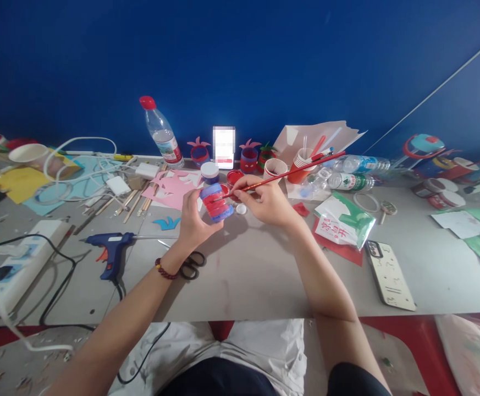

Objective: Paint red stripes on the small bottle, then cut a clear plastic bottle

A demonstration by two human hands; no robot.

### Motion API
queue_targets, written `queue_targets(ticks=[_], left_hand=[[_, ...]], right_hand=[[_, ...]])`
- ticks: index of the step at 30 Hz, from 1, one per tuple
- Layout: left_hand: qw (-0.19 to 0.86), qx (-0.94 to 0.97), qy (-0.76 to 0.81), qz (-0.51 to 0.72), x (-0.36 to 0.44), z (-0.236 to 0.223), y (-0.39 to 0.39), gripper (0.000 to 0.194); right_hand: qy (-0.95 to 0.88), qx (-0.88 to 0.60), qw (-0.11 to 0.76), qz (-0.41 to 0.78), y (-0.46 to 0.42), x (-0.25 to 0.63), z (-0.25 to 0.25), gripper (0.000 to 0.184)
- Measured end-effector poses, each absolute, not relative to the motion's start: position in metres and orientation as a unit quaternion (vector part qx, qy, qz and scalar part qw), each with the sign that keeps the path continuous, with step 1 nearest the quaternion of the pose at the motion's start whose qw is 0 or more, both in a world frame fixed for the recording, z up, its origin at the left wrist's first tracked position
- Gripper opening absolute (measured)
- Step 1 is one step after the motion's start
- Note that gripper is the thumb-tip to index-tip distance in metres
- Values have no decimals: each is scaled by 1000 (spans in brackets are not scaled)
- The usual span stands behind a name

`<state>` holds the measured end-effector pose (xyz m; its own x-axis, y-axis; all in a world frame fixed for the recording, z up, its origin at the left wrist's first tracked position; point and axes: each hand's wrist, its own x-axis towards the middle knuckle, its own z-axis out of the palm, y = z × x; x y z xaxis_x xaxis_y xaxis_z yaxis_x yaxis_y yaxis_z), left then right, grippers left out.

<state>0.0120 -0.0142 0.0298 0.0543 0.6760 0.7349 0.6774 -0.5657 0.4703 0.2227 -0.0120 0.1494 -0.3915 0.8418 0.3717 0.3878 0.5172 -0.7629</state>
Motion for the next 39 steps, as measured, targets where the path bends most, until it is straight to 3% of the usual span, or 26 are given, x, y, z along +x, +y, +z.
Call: queue_targets(ticks=[15,23,30,39], left_hand=[[-8,-727,-460,-509,11,30,-14,91],[-11,-730,-472,-495,13,29,-15,94],[11,-733,-474,-488,13,29,-15,94],[-1,-734,-457,-501,12,31,-16,95]], right_hand=[[-770,-437,391,249,-7,239,154,18],[-733,-417,412,346,-8,233,142,25],[-730,-408,418,355,-11,212,144,21],[-685,-425,456,377,-4,224,144,33]])
